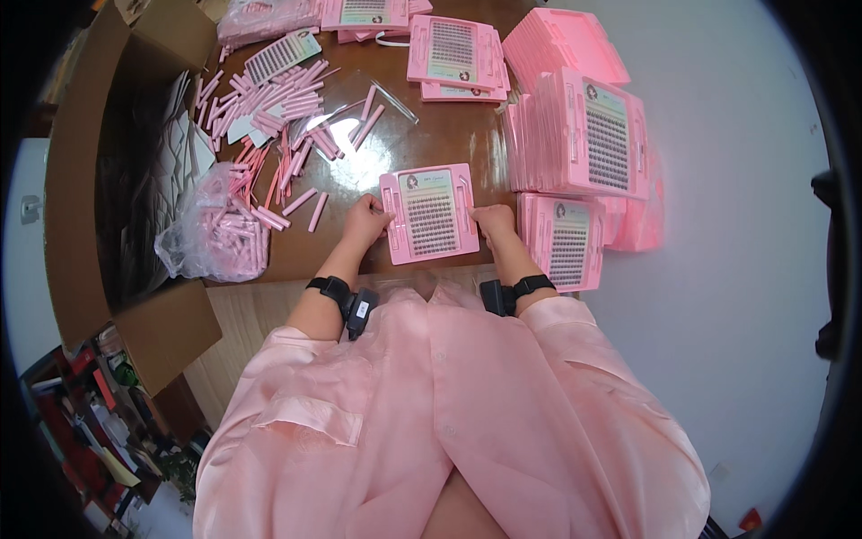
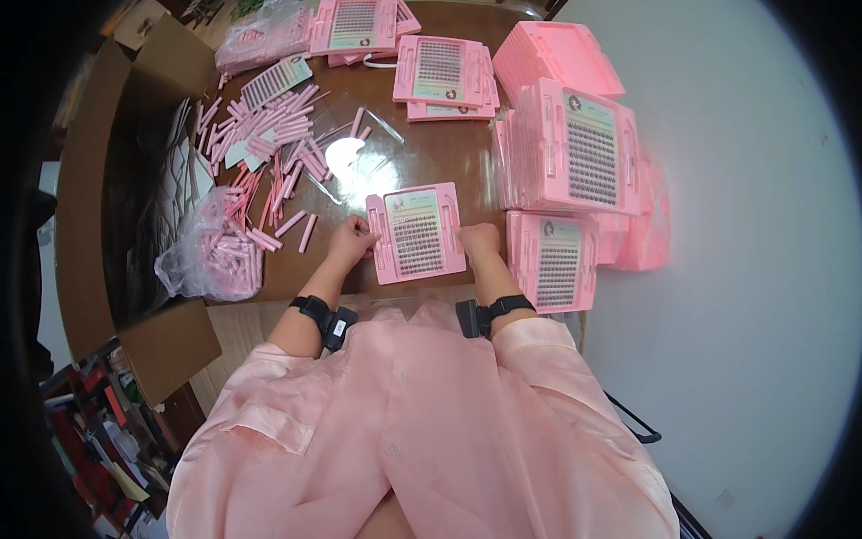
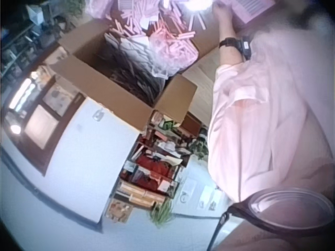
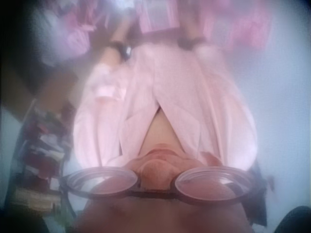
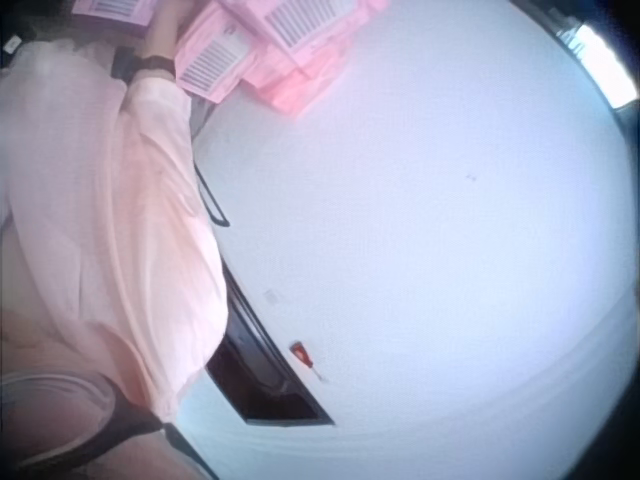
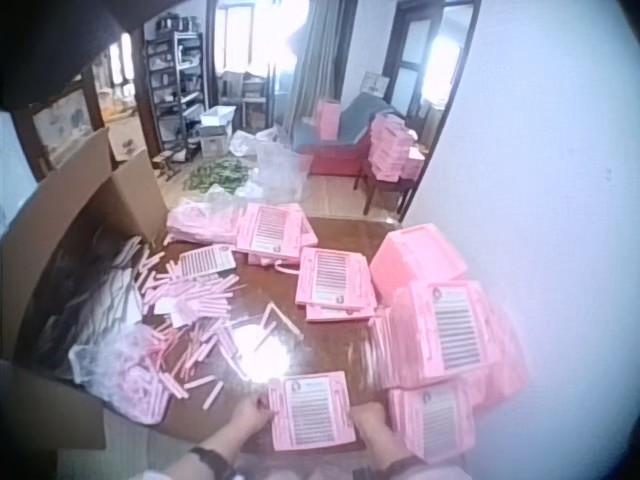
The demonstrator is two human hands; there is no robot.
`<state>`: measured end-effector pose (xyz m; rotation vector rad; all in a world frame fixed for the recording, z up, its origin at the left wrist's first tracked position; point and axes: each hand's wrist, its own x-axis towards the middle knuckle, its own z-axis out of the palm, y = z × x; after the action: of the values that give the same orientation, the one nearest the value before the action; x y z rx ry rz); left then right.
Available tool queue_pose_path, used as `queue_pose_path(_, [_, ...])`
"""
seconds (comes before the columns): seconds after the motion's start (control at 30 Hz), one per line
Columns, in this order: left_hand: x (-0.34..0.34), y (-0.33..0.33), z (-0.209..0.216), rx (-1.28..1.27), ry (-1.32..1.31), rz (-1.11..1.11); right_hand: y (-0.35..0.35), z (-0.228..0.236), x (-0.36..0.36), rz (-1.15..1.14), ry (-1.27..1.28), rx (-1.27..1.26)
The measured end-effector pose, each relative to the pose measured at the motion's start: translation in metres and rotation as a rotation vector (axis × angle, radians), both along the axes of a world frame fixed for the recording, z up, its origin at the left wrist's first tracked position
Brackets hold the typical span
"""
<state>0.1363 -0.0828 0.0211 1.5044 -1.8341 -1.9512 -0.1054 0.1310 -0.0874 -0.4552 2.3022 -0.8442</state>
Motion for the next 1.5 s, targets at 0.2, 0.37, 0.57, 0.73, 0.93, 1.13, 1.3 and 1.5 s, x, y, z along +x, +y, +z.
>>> queue_pose_path(0.2, [-0.001,-0.003,0.005,0.040,-0.028,-0.016,-0.021,0.035,0.016,-0.057,0.025,0.102])
queue_pose_path(0.37, [-0.001,-0.003,0.008,-0.026,-0.079,-0.067,-0.039,0.104,0.026,-0.321,-0.262,0.162])
queue_pose_path(0.57, [-0.002,-0.006,0.002,-0.041,-0.049,-0.070,-0.032,0.121,0.026,-0.384,-0.425,0.015])
queue_pose_path(0.73, [0.000,-0.005,0.006,-0.028,-0.063,-0.063,-0.031,0.095,0.024,-0.087,-0.028,0.242])
queue_pose_path(0.93, [0.008,-0.018,0.022,-0.161,-0.216,0.011,-0.071,0.121,0.036,-0.185,0.337,0.233])
queue_pose_path(1.13, [-0.007,-0.062,0.012,0.232,0.102,0.588,-0.125,0.130,0.060,-0.107,-0.385,-0.163])
queue_pose_path(1.3, [-0.005,-0.084,0.019,0.499,0.246,0.542,-0.141,0.163,0.084,-0.154,-0.170,-0.209])
queue_pose_path(1.5, [0.050,-0.073,0.095,0.345,0.118,0.125,-0.110,0.260,0.095,0.377,0.972,-0.192])
